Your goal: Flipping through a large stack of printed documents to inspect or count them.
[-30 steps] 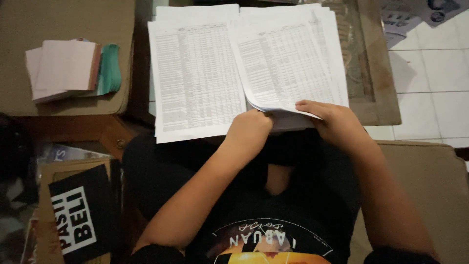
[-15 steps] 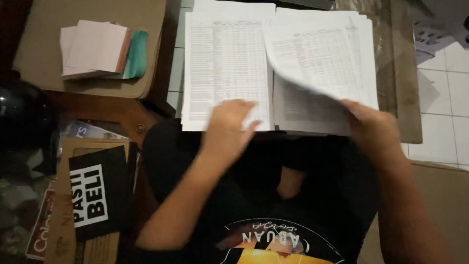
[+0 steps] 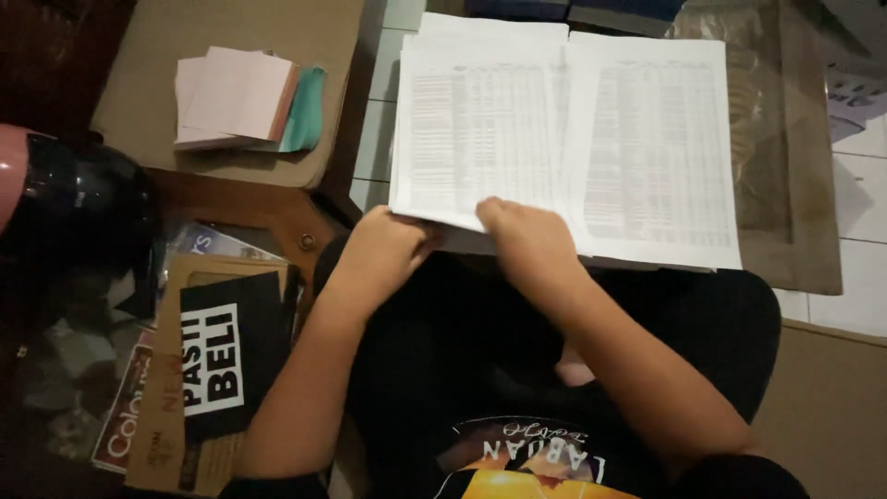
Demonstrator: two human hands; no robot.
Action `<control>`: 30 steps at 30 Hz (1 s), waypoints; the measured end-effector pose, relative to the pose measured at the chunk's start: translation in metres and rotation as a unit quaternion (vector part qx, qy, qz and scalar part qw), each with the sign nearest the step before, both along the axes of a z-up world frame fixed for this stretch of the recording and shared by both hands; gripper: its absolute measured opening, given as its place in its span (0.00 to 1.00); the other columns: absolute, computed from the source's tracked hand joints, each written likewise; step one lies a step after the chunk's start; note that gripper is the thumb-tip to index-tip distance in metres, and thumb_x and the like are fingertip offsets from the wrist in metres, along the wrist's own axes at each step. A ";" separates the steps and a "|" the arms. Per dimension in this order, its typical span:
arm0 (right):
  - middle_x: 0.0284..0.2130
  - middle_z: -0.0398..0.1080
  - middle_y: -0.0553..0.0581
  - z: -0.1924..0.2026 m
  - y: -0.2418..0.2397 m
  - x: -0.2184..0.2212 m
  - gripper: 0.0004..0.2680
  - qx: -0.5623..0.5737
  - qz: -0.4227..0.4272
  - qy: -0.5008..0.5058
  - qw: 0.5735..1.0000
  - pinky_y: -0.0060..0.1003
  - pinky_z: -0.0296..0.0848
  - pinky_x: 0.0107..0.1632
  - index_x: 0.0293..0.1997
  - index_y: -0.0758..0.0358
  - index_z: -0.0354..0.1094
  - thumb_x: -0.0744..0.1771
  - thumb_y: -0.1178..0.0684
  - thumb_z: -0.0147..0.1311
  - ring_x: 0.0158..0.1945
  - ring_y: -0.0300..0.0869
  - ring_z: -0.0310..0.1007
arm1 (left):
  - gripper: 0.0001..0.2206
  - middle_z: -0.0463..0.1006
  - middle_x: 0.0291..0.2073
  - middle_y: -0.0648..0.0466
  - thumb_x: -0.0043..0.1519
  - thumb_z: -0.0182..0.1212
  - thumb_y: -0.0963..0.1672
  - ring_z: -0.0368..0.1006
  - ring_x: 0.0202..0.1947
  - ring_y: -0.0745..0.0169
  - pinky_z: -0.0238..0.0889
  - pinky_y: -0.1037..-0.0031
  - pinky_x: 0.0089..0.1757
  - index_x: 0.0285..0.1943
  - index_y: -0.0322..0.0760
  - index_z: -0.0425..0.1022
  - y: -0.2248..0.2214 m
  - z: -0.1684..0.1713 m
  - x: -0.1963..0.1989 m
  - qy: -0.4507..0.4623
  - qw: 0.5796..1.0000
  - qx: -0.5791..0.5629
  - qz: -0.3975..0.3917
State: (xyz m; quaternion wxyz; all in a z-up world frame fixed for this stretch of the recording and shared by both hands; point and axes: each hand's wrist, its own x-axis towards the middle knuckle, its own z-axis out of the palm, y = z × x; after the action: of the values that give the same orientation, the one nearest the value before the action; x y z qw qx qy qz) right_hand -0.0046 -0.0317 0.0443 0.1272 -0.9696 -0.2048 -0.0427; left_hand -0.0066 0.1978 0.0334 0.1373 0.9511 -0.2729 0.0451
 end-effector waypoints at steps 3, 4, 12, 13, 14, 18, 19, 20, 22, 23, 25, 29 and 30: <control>0.49 0.77 0.52 -0.012 -0.001 -0.009 0.08 -0.035 0.032 -0.040 0.998 0.43 0.79 0.38 0.47 0.52 0.68 0.67 0.60 0.46 0.44 0.49 0.81 | 0.06 0.77 0.23 0.58 0.54 0.71 0.46 0.77 0.30 0.56 0.67 0.66 0.47 0.36 0.46 0.82 0.014 -0.028 -0.002 -0.129 0.990 -0.053 -0.013; 0.50 0.75 0.60 -0.011 -0.001 -0.012 0.10 0.003 0.062 -0.070 0.996 0.44 0.78 0.45 0.49 0.59 0.68 0.65 0.61 0.46 0.49 0.53 0.79 | 0.05 0.73 0.21 0.61 0.56 0.70 0.46 0.74 0.29 0.59 0.65 0.67 0.45 0.31 0.47 0.79 0.016 -0.035 -0.001 -0.193 0.979 -0.063 -0.006; 0.40 0.75 0.59 -0.017 -0.009 0.004 0.09 0.071 -0.004 -0.007 0.997 0.51 0.77 0.43 0.53 0.58 0.66 0.68 0.58 0.45 0.41 0.56 0.79 | 0.05 0.81 0.36 0.65 0.57 0.72 0.44 0.73 0.51 0.59 0.55 0.56 0.52 0.37 0.52 0.80 -0.021 0.005 -0.001 -0.327 0.936 -0.123 0.038; 0.40 0.75 0.67 -0.022 -0.019 0.017 0.13 0.166 -0.046 0.037 0.984 0.58 0.74 0.46 0.57 0.63 0.66 0.66 0.62 0.46 0.45 0.65 0.76 | 0.07 0.80 0.40 0.62 0.59 0.69 0.42 0.72 0.50 0.57 0.56 0.57 0.51 0.44 0.50 0.81 -0.033 0.012 -0.005 -0.353 0.913 -0.171 0.112; 0.41 0.75 0.76 -0.028 -0.030 0.030 0.18 0.259 -0.087 0.080 0.958 0.64 0.71 0.48 0.61 0.68 0.67 0.64 0.66 0.47 0.48 0.73 0.73 | 0.10 0.79 0.44 0.60 0.62 0.66 0.41 0.71 0.48 0.55 0.58 0.57 0.50 0.51 0.49 0.82 -0.045 0.019 -0.009 -0.376 0.882 -0.219 0.184; 0.34 0.69 0.53 -0.003 -0.108 0.039 0.09 0.540 -0.117 0.051 0.832 0.41 0.70 0.44 0.52 0.64 0.72 0.70 0.55 0.48 0.39 0.44 0.68 | 0.11 0.77 0.42 0.45 0.61 0.61 0.37 0.74 0.45 0.40 0.63 0.55 0.48 0.53 0.35 0.78 -0.134 0.005 -0.010 -0.285 0.893 -0.330 0.112; 0.33 0.71 0.56 -0.001 -0.126 0.037 0.11 0.411 -0.265 -0.103 0.866 0.47 0.72 0.43 0.52 0.59 0.67 0.71 0.43 0.53 0.39 0.51 0.74 | 0.07 0.78 0.39 0.46 0.60 0.63 0.39 0.75 0.41 0.42 0.65 0.57 0.43 0.46 0.37 0.78 -0.154 -0.011 -0.005 -0.278 0.907 -0.314 0.043; 0.33 0.73 0.59 0.001 -0.144 0.036 0.17 0.256 -0.392 -0.252 0.847 0.53 0.73 0.42 0.52 0.53 0.62 0.73 0.32 0.60 0.38 0.59 0.79 | 0.04 0.79 0.36 0.47 0.58 0.65 0.40 0.76 0.37 0.44 0.66 0.58 0.38 0.40 0.39 0.77 -0.173 -0.026 0.001 -0.270 0.916 -0.296 -0.026; 0.35 0.70 0.65 0.019 -0.170 0.023 0.13 0.241 -0.258 -0.384 0.853 0.49 0.75 0.39 0.51 0.65 0.60 0.73 0.48 0.61 0.37 0.58 0.75 | 0.07 0.77 0.37 0.48 0.59 0.68 0.44 0.74 0.37 0.45 0.65 0.59 0.36 0.40 0.37 0.77 -0.185 -0.035 0.004 -0.177 0.956 -0.225 -0.064; 0.37 0.67 0.71 0.028 -0.182 0.015 0.10 0.220 -0.112 -0.499 0.831 0.45 0.78 0.36 0.51 0.76 0.58 0.74 0.65 0.61 0.36 0.56 0.72 | 0.12 0.76 0.37 0.48 0.59 0.71 0.47 0.72 0.36 0.47 0.64 0.60 0.34 0.40 0.34 0.77 -0.191 -0.039 0.005 -0.081 0.981 -0.148 -0.100; 0.46 0.72 0.73 0.072 -0.170 -0.009 0.09 0.164 -0.044 -0.457 0.873 0.48 0.80 0.44 0.56 0.78 0.63 0.72 0.69 0.61 0.46 0.60 0.77 | 0.13 0.77 0.36 0.49 0.59 0.70 0.49 0.73 0.35 0.48 0.66 0.60 0.35 0.39 0.35 0.78 -0.196 -0.037 0.011 -0.050 0.986 -0.125 -0.097; 0.50 0.79 0.72 0.055 -0.183 -0.015 0.10 0.025 0.089 -0.343 0.935 0.46 0.82 0.55 0.55 0.78 0.76 0.72 0.70 0.46 0.53 0.58 0.82 | 0.13 0.79 0.31 0.55 0.55 0.73 0.50 0.76 0.33 0.42 0.65 0.55 0.32 0.33 0.40 0.78 -0.194 -0.048 0.020 -0.050 0.981 -0.146 -0.116; 0.50 0.79 0.72 0.040 -0.187 -0.020 0.10 0.025 0.089 -0.342 0.935 0.46 0.82 0.55 0.55 0.78 0.76 0.72 0.70 0.46 0.53 0.58 0.82 | 0.13 0.79 0.31 0.55 0.55 0.73 0.50 0.76 0.33 0.42 0.65 0.55 0.32 0.33 0.40 0.78 -0.193 -0.053 0.020 -0.050 0.981 -0.146 -0.116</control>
State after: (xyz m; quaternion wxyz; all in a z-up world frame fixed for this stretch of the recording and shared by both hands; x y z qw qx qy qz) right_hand -0.0242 -0.2184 0.0843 0.0770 -0.8705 -0.3206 -0.3654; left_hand 0.0133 0.0045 -0.0193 0.2650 0.8795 -0.3780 0.1156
